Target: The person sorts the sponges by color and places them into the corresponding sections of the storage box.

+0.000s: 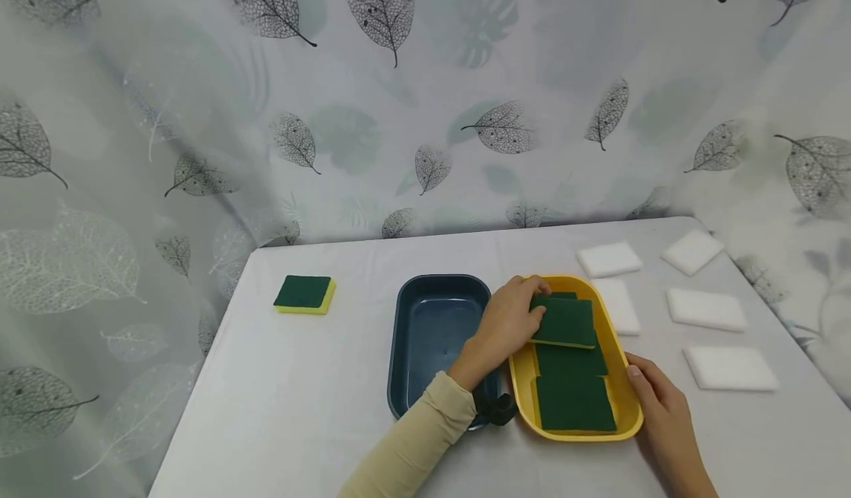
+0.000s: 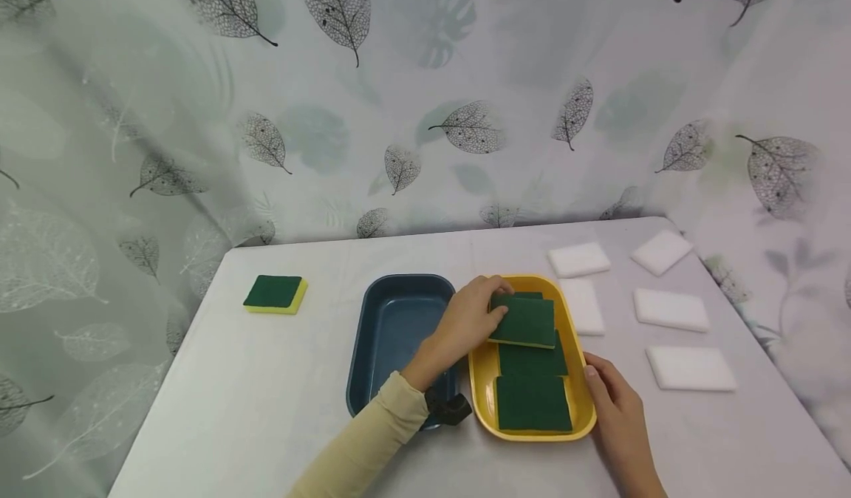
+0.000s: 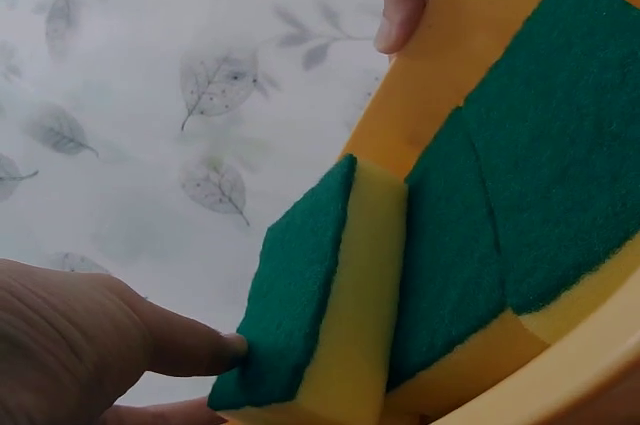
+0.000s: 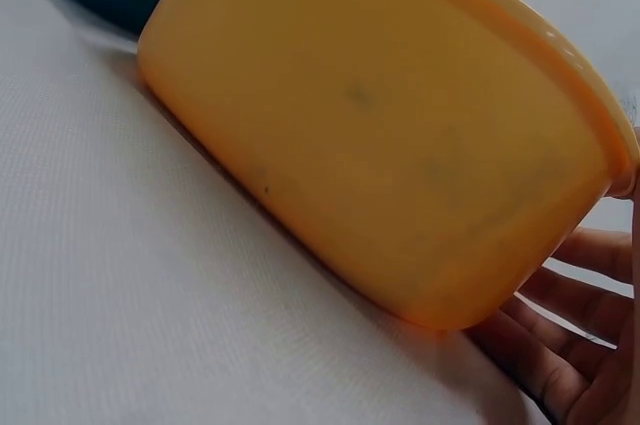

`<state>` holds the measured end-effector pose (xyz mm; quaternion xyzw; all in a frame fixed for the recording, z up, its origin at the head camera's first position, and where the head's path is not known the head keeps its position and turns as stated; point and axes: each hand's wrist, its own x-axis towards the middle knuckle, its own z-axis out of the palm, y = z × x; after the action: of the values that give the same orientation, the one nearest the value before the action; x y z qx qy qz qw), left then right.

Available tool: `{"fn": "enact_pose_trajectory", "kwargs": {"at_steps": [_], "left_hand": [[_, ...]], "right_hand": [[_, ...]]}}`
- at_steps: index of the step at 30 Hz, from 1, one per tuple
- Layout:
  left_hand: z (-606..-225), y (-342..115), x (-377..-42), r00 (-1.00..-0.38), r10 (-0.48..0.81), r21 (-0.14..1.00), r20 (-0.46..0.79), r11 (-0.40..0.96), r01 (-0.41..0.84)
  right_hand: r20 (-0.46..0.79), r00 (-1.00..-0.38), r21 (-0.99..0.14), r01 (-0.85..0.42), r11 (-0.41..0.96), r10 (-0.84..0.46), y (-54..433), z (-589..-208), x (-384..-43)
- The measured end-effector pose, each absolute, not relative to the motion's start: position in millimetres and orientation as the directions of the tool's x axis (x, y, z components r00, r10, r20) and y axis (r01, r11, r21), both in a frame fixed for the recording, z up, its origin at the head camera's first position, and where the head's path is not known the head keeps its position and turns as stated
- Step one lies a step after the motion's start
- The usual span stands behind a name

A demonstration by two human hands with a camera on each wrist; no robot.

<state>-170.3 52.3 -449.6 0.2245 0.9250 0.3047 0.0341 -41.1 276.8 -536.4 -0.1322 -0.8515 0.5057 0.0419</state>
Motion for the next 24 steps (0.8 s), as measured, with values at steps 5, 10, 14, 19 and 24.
{"fn": "enact_pose_trajectory", "kwargs": {"at_steps": [5, 10, 14, 19, 24], "left_hand": [[-449, 50, -169, -0.886, 0.459, 0.556, 0.066, 0.720, 0.415], [-445, 51, -168, -0.864, 0.499, 0.492, 0.066, 0.737, 0.463], [-444, 52, -167, -0.866, 0.499, 0.457, 0.036, 0.763, 0.458], [-441, 53, -163, -0.866, 0.498, 0.421, 0.042, 0.777, 0.467], [-441, 52, -158, -0.873, 0.484, 0.408, 0.051, 0.788, 0.461]], "right_hand": [[-0.060, -0.964, -0.877, 0.175, 0.447, 0.258, 277, -537, -40], [-0.031, -0.965, -0.888, 0.146, 0.435, 0.260, 277, -535, -40], [-0.043, -0.967, -0.899, 0.147, 0.411, 0.251, 276, -534, -41], [-0.037, -0.964, -0.886, 0.154, 0.437, 0.264, 277, -532, -41], [-0.052, -0.965, -0.902, 0.156, 0.403, 0.258, 276, -534, -40]]}}
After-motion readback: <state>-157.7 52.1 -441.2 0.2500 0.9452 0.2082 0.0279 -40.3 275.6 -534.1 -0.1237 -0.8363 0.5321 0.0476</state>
